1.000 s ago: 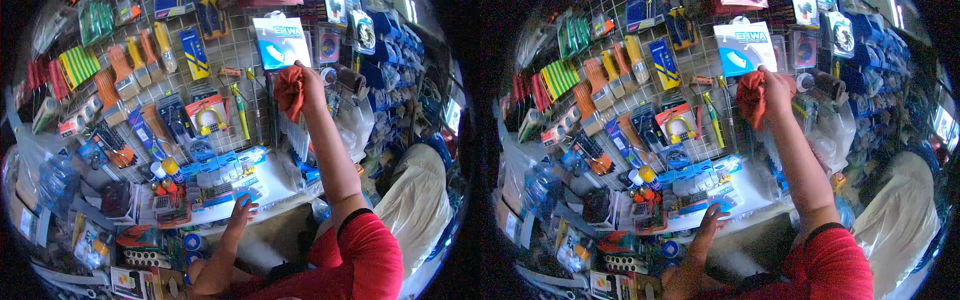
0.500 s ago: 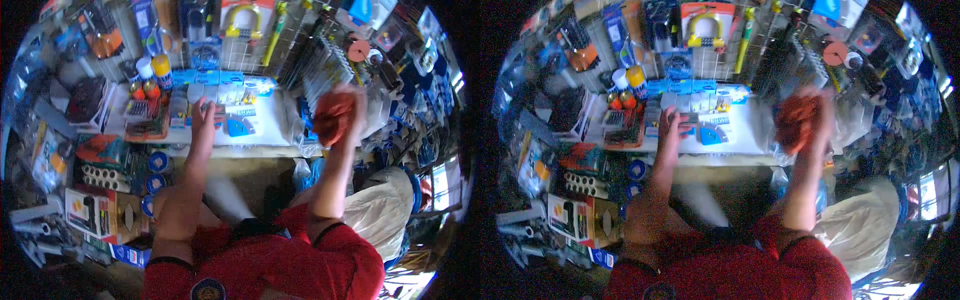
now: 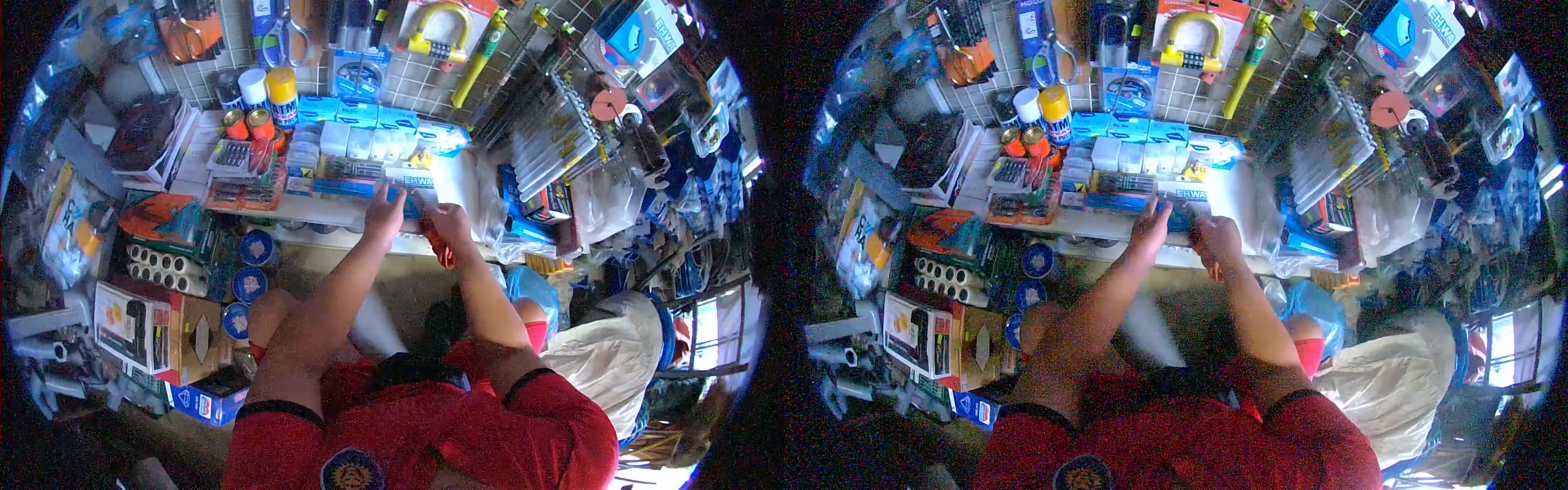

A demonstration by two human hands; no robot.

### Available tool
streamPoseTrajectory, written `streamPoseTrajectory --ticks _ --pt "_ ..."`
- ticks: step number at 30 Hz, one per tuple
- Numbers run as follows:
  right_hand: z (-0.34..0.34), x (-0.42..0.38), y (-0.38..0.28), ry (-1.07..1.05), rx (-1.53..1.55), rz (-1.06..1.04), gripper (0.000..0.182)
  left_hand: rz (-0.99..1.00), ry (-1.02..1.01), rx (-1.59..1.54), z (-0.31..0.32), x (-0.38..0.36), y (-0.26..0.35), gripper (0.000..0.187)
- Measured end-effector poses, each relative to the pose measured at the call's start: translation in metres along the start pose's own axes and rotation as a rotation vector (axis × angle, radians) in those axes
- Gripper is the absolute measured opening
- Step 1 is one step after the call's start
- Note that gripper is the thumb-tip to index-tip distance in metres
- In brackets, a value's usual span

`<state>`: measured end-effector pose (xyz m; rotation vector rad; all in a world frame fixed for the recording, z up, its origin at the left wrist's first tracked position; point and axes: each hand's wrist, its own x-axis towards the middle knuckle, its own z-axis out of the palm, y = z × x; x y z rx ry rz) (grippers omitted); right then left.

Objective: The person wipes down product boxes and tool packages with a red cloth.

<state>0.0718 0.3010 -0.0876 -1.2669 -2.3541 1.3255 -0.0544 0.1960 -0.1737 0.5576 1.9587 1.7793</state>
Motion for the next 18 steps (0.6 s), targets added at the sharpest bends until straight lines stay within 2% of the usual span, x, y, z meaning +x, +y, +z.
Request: streamPoseTrajectory --ticks 2,3,4,5,6,7,8,10,12,14,16,17,18 --pt "-0.006 -0.002 0.004 -0.024 0.008 -0.023 0.052 -0.018 0.053 0.042 0.015 -0.010 0.005 0.073" --pt "-0.012 -0.011 -0.006 -0.018 0.010 -0.019 0.052 0.037 0.114 0.110 0.019 -0.020 0.016 0.063" --pt "-0.018 -0.021 -0.017 0.033 -0.018 -0.006 0.050 0.039 0.108 0.112 0.022 -0.020 0.011 0.063" --pt "-0.022 -0.027 -0.024 0.082 -0.047 0.006 0.049 -0.009 0.113 -0.043 0.027 -0.015 -0.002 0.058" --pt "-0.020 -0.023 -0.012 0.082 -0.045 0.006 0.049 -0.059 0.121 -0.197 0.021 -0.024 0.022 0.052" --pt "-0.017 -0.016 0.008 0.067 0.127 -0.090 0.039 -0.268 -0.014 -0.467 0.013 -0.038 0.043 0.042" --pt "-0.016 -0.016 0.015 0.049 0.300 -0.184 0.029 -0.270 -0.011 -0.465 0.013 -0.036 0.038 0.042" --pt "-0.017 -0.013 0.030 0.011 0.398 -0.218 0.032 -0.336 -0.204 -0.794 0.012 -0.032 0.027 0.042" --pt "-0.025 -0.016 0.022 -0.020 0.507 -0.259 0.038 -0.272 -0.243 -0.889 0.005 -0.041 0.052 0.042" --pt "-0.048 -0.037 0.001 0.134 0.550 -0.328 0.029 -0.218 -0.292 -0.973 0.001 -0.044 0.067 0.042" --pt "-0.070 -0.056 -0.018 0.298 0.834 -0.382 0.023 -0.067 -0.340 -0.966 -0.001 -0.046 0.065 0.043" --pt "-0.070 -0.053 -0.013 0.425 0.851 -0.539 0.022 -0.114 -0.334 -0.948 -0.003 -0.055 0.079 0.043" --pt "-0.076 -0.071 -0.023 0.316 0.828 -0.605 0.029 -0.114 -0.365 -0.891 -0.002 -0.065 0.089 0.043"
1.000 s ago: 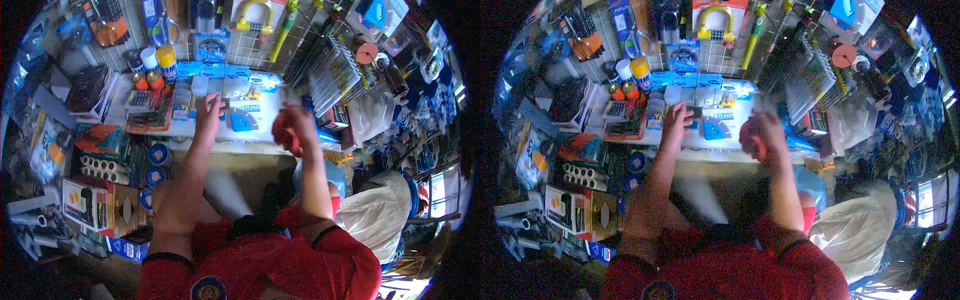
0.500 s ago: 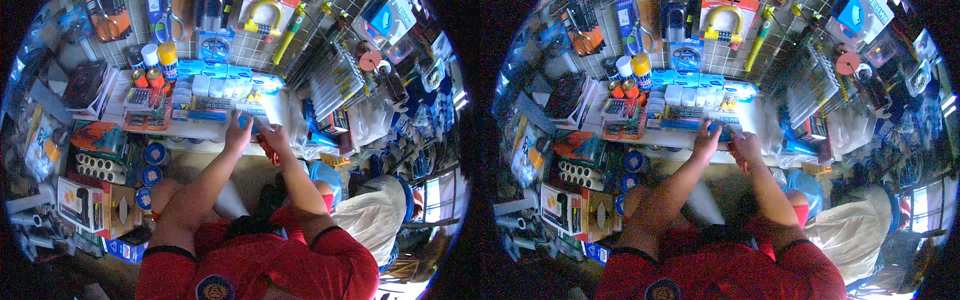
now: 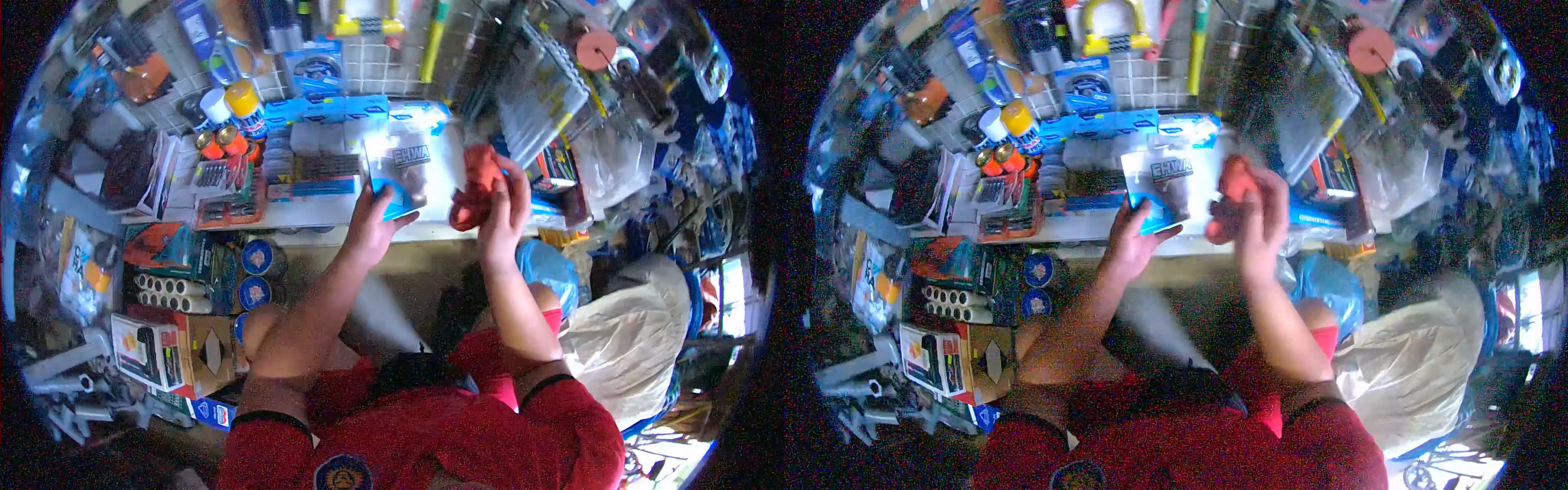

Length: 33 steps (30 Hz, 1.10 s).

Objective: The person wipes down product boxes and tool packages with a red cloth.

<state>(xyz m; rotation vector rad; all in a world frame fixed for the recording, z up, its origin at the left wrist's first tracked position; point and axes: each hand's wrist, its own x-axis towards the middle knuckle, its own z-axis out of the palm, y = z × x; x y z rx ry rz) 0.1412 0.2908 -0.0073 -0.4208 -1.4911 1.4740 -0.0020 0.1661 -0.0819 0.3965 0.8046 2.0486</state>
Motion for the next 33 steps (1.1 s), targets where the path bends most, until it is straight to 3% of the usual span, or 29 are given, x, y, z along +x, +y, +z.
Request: streamPoseTrajectory --ticks 2,3,6,7,8,10,11,12,14,16,18,19,21,22,24,25,26,27,28,30,31,33 --pt "0.002 -0.004 -0.002 -0.243 -0.610 -0.547 0.049 -0.081 -0.233 -0.128 -0.005 -0.005 -0.022 0.056" --pt "0.015 -0.018 0.003 -0.312 -0.748 -0.505 0.056 -0.158 -0.086 -0.117 0.014 -0.024 -0.022 0.071" --pt "0.026 -0.036 0.013 -0.369 -1.041 -0.521 0.065 0.102 -0.246 -0.042 0.057 -0.045 -0.028 0.084" --pt "0.023 -0.034 0.012 -0.328 -1.102 -0.524 0.059 0.101 -0.283 0.037 0.053 -0.045 -0.031 0.087" --pt "0.018 -0.029 0.011 -0.275 -1.068 -0.525 0.057 0.060 -0.241 -0.063 0.041 -0.047 -0.041 0.075" --pt "0.008 -0.016 0.015 -0.161 -1.015 -0.539 0.055 0.017 -0.308 0.506 0.014 -0.044 -0.031 0.058" --pt "0.004 -0.010 0.014 -0.108 -0.957 -0.531 0.055 -0.010 -0.174 0.179 0.056 -0.053 -0.017 0.047" --pt "-0.001 -0.005 0.009 -0.052 -0.982 -0.540 0.053 -0.027 -0.172 0.199 0.059 -0.054 -0.015 0.047" --pt "-0.012 0.007 0.020 -0.048 -0.618 -0.448 0.048 0.069 -0.106 0.265 0.061 -0.056 -0.011 0.043" --pt "-0.021 0.016 0.028 -0.073 -0.501 -0.488 0.035 0.067 -0.123 0.273 0.062 -0.057 -0.005 0.044" --pt "-0.023 0.009 0.021 -0.178 -0.257 -0.179 0.031 0.018 -0.135 0.217 0.057 -0.057 0.001 0.044" --pt "-0.022 0.006 0.019 -0.172 -0.251 -0.177 0.031 0.001 -0.099 0.172 0.055 -0.056 0.004 0.043" --pt "-0.019 0.001 0.015 -0.161 0.479 0.443 0.033 0.000 -0.059 0.176 0.041 -0.053 0.007 0.041" --pt "-0.016 -0.003 0.011 -0.164 0.484 0.447 0.033 0.002 -0.019 0.175 0.035 -0.052 0.009 0.040" --pt "-0.008 -0.008 0.006 -0.182 0.853 0.308 0.042 0.041 0.020 0.196 0.039 -0.052 0.008 0.036" --pt "-0.006 -0.008 0.040 -0.211 1.147 0.525 0.049 0.079 0.008 0.340 0.036 -0.052 0.006 0.037" --pt "-0.006 -0.013 0.044 -0.321 1.280 0.509 0.051 0.117 -0.005 0.485 0.034 -0.052 0.005 0.038" --pt "-0.002 -0.015 0.040 -0.332 1.296 0.506 0.051 -0.021 0.006 0.433 0.044 -0.057 0.010 0.045" --pt "0.003 -0.019 0.035 -0.343 1.311 0.505 0.052 0.190 0.020 0.698 0.018 -0.049 -0.010 0.051" --pt "0.013 -0.028 0.031 -0.293 1.115 0.509 0.052 0.229 -0.023 0.766 0.032 -0.054 -0.017 0.074" --pt "0.016 -0.035 0.026 -0.228 1.104 0.670 0.048 0.197 0.001 0.785 0.039 -0.058 -0.018 0.083" --pt "0.027 -0.060 0.033 -0.284 0.538 0.345 0.051 0.111 -0.186 0.547 0.028 -0.063 -0.023 0.098"
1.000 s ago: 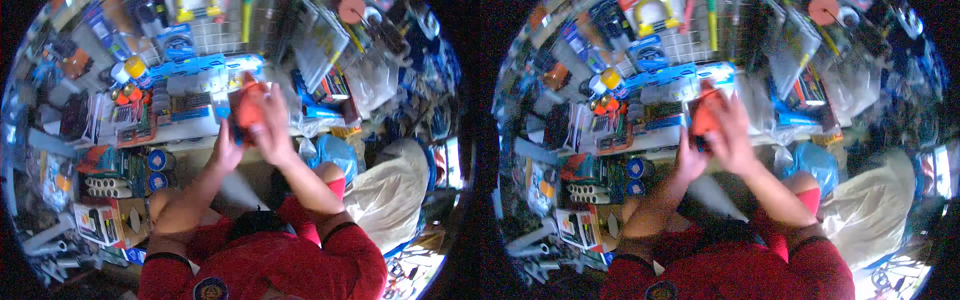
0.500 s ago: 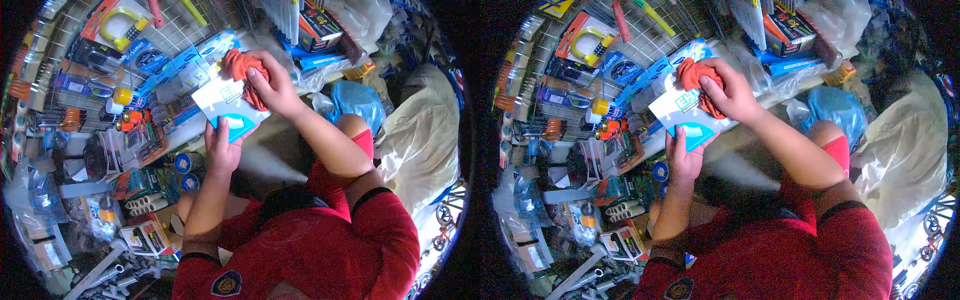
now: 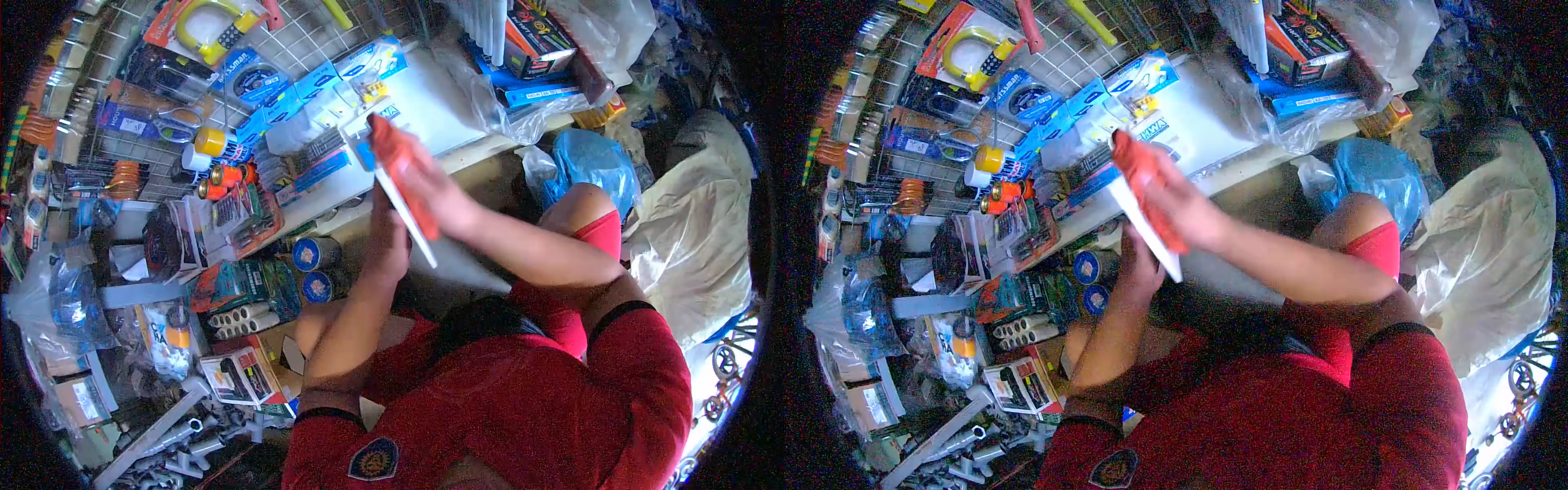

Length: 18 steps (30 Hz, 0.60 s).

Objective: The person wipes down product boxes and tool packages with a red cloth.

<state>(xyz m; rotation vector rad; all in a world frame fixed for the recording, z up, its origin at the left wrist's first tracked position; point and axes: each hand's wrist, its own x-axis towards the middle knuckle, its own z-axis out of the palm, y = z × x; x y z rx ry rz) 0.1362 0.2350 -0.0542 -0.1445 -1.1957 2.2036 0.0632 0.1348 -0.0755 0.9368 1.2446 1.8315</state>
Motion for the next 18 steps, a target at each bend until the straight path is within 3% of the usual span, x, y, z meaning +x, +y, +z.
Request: streamPoseTrajectory --ticks 2,3,5,9,11,13,15,17,18 --pt "-0.004 -0.007 0.007 -0.078 -0.700 -0.330 0.054 -0.015 0.014 -0.253 0.016 0.004 0.003 0.112" --pt "-0.009 -0.004 0.012 -0.067 -0.780 -0.420 0.052 0.043 0.000 -0.325 0.011 0.009 -0.002 0.117" --pt "-0.016 0.000 0.016 -0.089 -0.984 -0.411 0.050 0.162 -0.039 -0.670 0.015 0.017 0.009 0.119" --pt "-0.006 -0.009 0.017 -0.115 -1.027 -0.332 0.051 0.046 0.044 -0.645 -0.006 0.015 0.013 0.112" --pt "0.006 -0.030 0.018 -0.296 -0.690 -0.226 0.051 -0.049 0.102 -0.597 -0.042 0.002 -0.025 0.110" --pt "0.026 -0.044 0.025 -0.301 -0.640 -0.414 0.056 -0.360 0.180 -0.149 -0.030 0.011 -0.020 0.106" --pt "0.032 -0.047 0.017 -0.269 -0.670 -0.402 0.056 -0.448 0.177 -0.263 -0.015 0.012 -0.007 0.105" --pt "0.021 -0.041 0.008 -0.298 -1.214 -0.622 0.055 -0.393 0.104 -0.244 -0.015 0.007 -0.013 0.102" --pt "0.016 -0.035 0.004 -0.300 -1.249 -0.699 0.053 -0.363 0.065 -0.236 -0.015 0.005 -0.017 0.100"
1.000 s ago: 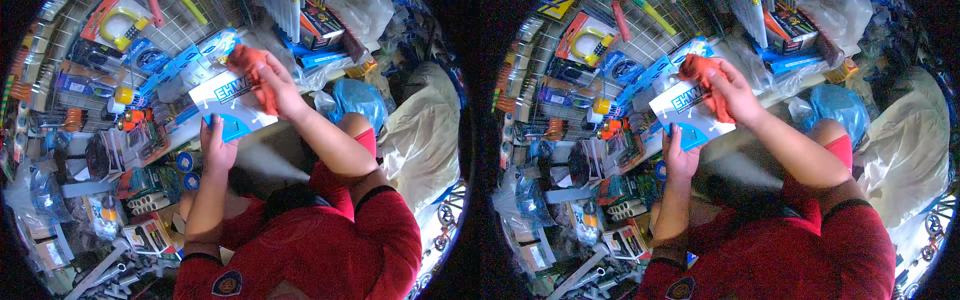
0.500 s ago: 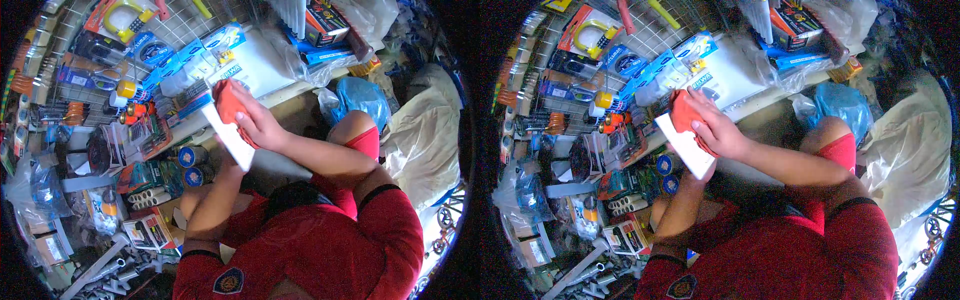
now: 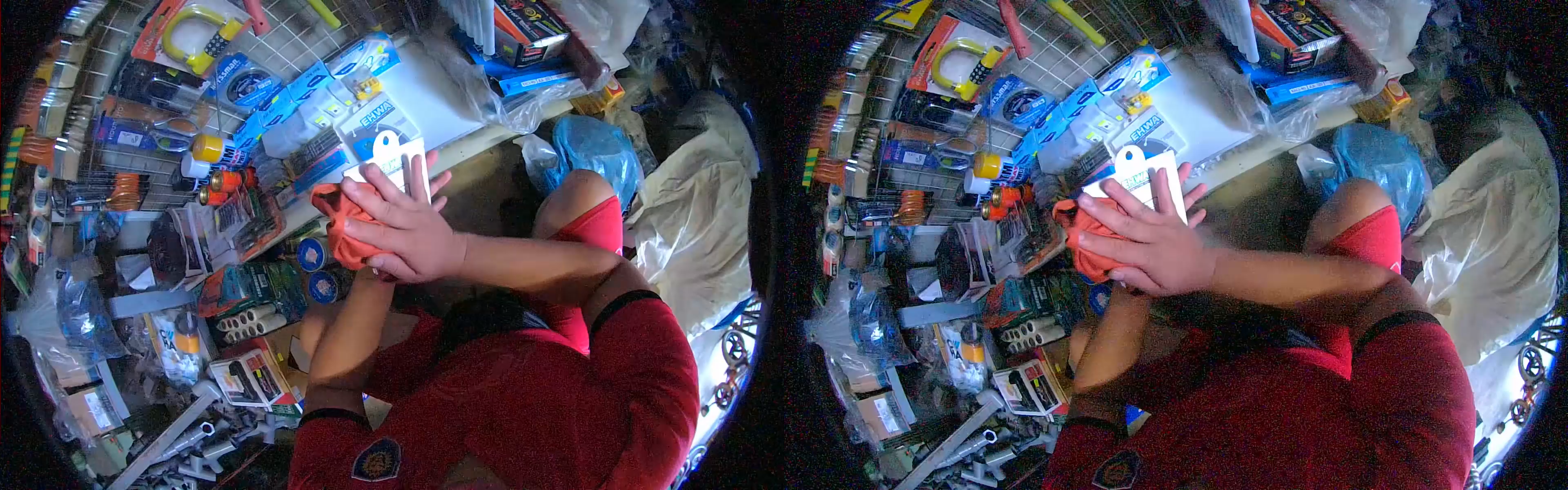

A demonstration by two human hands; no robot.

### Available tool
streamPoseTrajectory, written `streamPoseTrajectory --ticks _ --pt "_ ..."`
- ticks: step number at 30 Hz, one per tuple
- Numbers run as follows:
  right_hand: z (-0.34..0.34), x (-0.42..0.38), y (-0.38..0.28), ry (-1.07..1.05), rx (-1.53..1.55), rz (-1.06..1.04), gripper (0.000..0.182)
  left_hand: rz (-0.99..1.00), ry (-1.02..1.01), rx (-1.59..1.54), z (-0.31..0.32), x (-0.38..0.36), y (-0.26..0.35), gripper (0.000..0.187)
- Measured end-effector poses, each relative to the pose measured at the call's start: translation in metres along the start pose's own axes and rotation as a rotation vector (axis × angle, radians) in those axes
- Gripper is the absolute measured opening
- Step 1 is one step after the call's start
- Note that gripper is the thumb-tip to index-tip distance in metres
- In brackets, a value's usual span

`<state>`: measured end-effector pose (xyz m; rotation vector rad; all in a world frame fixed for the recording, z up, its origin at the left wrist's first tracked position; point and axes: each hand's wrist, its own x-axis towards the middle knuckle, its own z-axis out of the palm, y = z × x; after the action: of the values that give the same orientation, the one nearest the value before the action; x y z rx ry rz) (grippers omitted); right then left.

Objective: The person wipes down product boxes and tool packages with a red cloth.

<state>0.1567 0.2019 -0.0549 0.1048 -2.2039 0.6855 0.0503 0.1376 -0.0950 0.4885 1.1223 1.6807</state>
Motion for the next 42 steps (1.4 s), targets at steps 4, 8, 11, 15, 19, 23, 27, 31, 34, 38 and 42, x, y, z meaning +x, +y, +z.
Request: streamPoseTrajectory --ticks 4,8,11,15,19,23,27,31,34,38,42 --pt "-0.013 0.009 0.016 0.033 -0.170 -0.124 0.056 0.114 -0.154 0.062 -0.006 -0.002 -0.012 0.095" --pt "-0.019 0.005 0.025 0.131 -0.041 -0.033 0.058 0.291 -0.260 0.045 0.022 -0.019 0.026 0.105" --pt "-0.018 0.013 0.033 0.147 0.190 0.128 0.056 0.343 -0.260 -0.081 0.035 -0.036 0.041 0.130" --pt "-0.023 0.022 0.040 0.071 0.317 0.215 0.045 0.228 -0.117 -0.105 -0.004 -0.047 0.032 0.122" --pt "-0.033 0.027 0.042 0.123 0.376 0.208 0.035 0.376 -0.056 -0.170 -0.008 -0.038 0.034 0.102" --pt "-0.042 0.027 0.040 0.249 0.815 0.401 0.023 0.227 -0.301 -0.653 -0.009 -0.032 0.048 0.096" --pt "-0.072 0.043 0.051 0.425 0.948 0.476 0.033 0.223 -0.271 -0.697 -0.025 -0.025 0.055 0.074" --pt "-0.104 0.039 0.076 0.046 1.053 0.643 0.031 0.256 -0.209 -0.600 -0.033 -0.022 0.060 0.061" --pt "-0.112 0.045 0.062 -0.323 0.949 0.494 0.029 0.281 -0.226 -0.558 -0.032 -0.022 0.063 0.055" --pt "-0.101 0.043 0.045 -0.411 0.968 0.443 0.034 0.248 -0.125 -0.508 -0.020 -0.022 0.062 0.056" --pt "-0.095 0.042 0.027 -0.375 1.008 0.427 0.030 0.189 -0.155 -0.454 -0.023 -0.020 0.053 0.061"
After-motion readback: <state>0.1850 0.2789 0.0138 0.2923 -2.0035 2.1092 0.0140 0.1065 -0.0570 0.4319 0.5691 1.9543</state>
